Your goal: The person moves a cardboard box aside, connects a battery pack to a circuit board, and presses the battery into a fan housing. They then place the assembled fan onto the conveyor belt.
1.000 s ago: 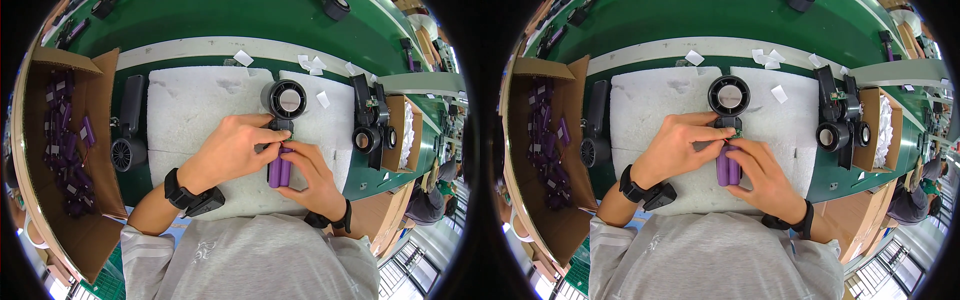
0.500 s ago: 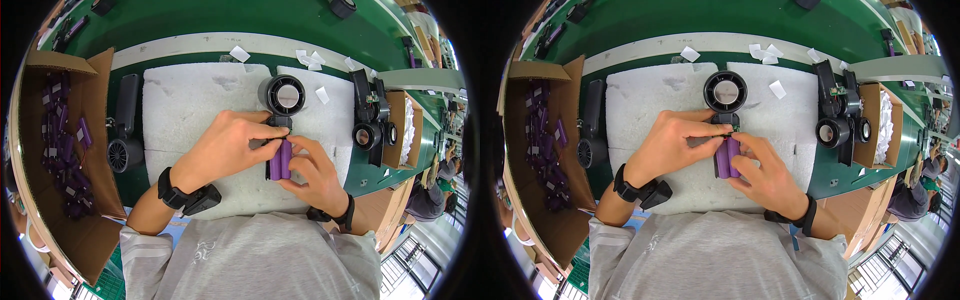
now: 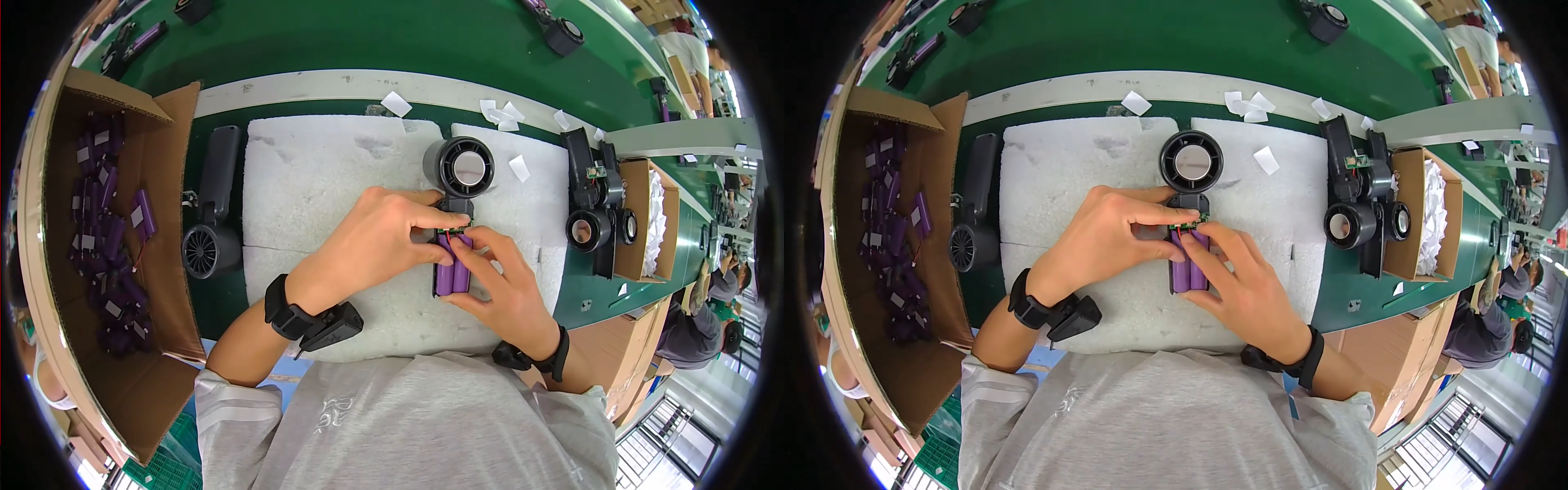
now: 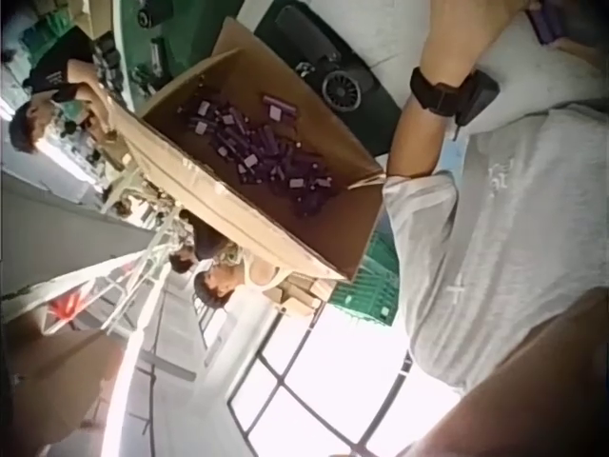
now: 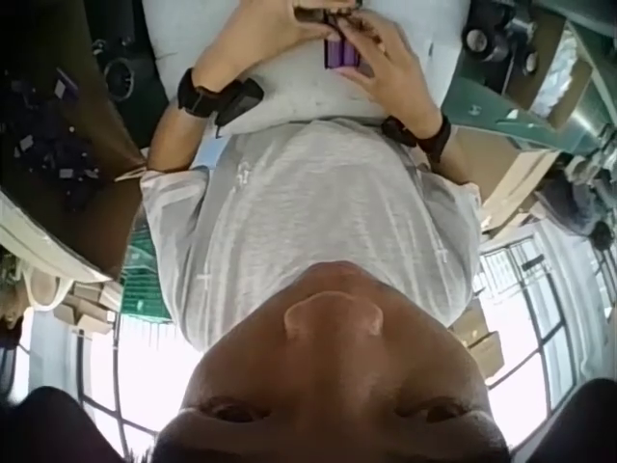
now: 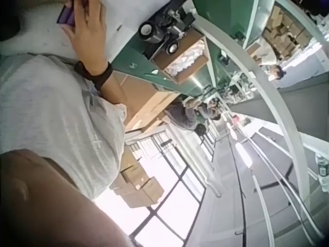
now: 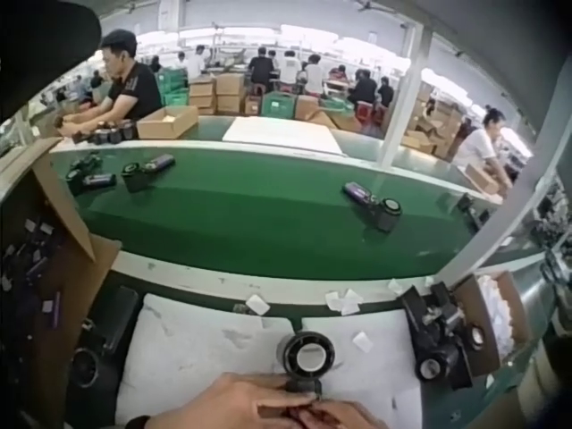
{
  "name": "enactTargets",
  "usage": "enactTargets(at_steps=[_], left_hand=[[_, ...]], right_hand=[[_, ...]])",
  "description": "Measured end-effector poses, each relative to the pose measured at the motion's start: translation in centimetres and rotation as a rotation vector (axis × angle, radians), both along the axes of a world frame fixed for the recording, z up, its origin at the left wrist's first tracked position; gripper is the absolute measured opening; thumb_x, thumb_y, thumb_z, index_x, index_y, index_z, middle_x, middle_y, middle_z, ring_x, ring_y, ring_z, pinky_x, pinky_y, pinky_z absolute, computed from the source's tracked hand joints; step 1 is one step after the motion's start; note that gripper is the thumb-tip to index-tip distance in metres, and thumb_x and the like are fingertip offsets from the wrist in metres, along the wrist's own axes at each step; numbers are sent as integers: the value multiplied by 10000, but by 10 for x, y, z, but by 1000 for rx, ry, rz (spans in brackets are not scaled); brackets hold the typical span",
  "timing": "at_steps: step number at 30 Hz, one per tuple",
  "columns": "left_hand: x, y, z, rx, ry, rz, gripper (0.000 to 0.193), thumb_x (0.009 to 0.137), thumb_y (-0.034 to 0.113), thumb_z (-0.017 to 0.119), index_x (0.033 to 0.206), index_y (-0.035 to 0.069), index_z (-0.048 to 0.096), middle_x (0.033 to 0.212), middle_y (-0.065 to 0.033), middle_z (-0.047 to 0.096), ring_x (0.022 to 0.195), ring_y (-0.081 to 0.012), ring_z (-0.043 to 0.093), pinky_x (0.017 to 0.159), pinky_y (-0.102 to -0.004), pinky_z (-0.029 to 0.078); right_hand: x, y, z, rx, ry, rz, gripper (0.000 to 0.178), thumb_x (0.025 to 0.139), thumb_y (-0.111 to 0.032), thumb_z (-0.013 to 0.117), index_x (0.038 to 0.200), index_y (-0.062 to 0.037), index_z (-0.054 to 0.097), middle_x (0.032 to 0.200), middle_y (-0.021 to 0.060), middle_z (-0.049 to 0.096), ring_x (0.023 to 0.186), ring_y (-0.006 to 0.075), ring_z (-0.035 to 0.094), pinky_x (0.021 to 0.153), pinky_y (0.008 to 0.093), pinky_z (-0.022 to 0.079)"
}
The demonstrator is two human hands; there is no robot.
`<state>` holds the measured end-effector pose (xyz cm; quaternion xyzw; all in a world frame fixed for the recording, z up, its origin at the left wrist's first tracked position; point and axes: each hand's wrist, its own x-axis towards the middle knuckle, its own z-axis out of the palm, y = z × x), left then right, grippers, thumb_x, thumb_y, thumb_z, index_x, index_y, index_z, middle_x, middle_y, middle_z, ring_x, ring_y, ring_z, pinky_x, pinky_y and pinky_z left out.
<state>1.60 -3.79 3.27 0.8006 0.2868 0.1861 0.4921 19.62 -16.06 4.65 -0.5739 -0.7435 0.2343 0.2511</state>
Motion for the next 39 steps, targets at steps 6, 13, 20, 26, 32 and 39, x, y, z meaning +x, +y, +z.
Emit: enactTargets(at_steps=[6, 13, 20, 26, 32, 39], left_hand=[[-2, -2, -11, 101, -155, 87, 498, 665, 98, 816, 1146, 125, 691, 1176, -194, 634, 922, -308, 667, 752, -326, 542], [-4, 15, -10, 80, -220, 361, 489, 754, 86, 751, 1222, 116, 613, 1235, -186, 555, 1009, -331, 614, 803, -374, 534], [-3, 4, -30, 255, -214, 352, 330, 809, 101, 707, 1132, 107, 642, 1229, -136, 571, 963, -301, 612, 777, -367, 520], [-2, 7, -32, 195, -235, 308, 264, 822, 135, 692, 1079, 86, 655, 1173, -134, 601, 990, -316, 610, 798, -384, 517], [3, 7, -28, -50, -359, 295, 208, 825, 167, 693, 1006, 65, 673, 946, -128, 649, 839, -286, 638, 738, -379, 516], [2, 24, -26, -252, -332, 373, 300, 831, 302, 690, 1023, 72, 666, 752, -132, 644, 703, -277, 635, 659, -379, 503]], right_hand=[[0, 15, 8, 40, -79, 4, 636, 609, -69, 855, 1197, -9, 620, 1217, 153, 526, 1014, 300, 572, 797, 370, 531], [23, 128, 18, 367, -293, -369, 509, 769, -139, 755, 1231, -12, 580, 1257, 234, 527, 1115, 423, 533, 923, 439, 463], [128, 127, 32, -172, -878, -463, 390, 833, -183, 655, 1180, -15, 596, 1124, 212, 627, 1091, 406, 559, 903, 462, 458], [161, 105, 26, 87, -789, -296, 201, 818, -59, 594, 997, -5, 665, 976, 215, 658, 929, 412, 605, 823, 465, 474], [40, 75, 122, 137, -414, -243, 285, 781, 79, 517, 1035, 14, 628, 975, 182, 651, 958, 368, 614, 833, 402, 490], [-39, 79, 77, 133, -465, 661, 351, 617, 130, 548, 939, 10, 622, 1018, 143, 634, 977, 326, 619, 733, 357, 524]])
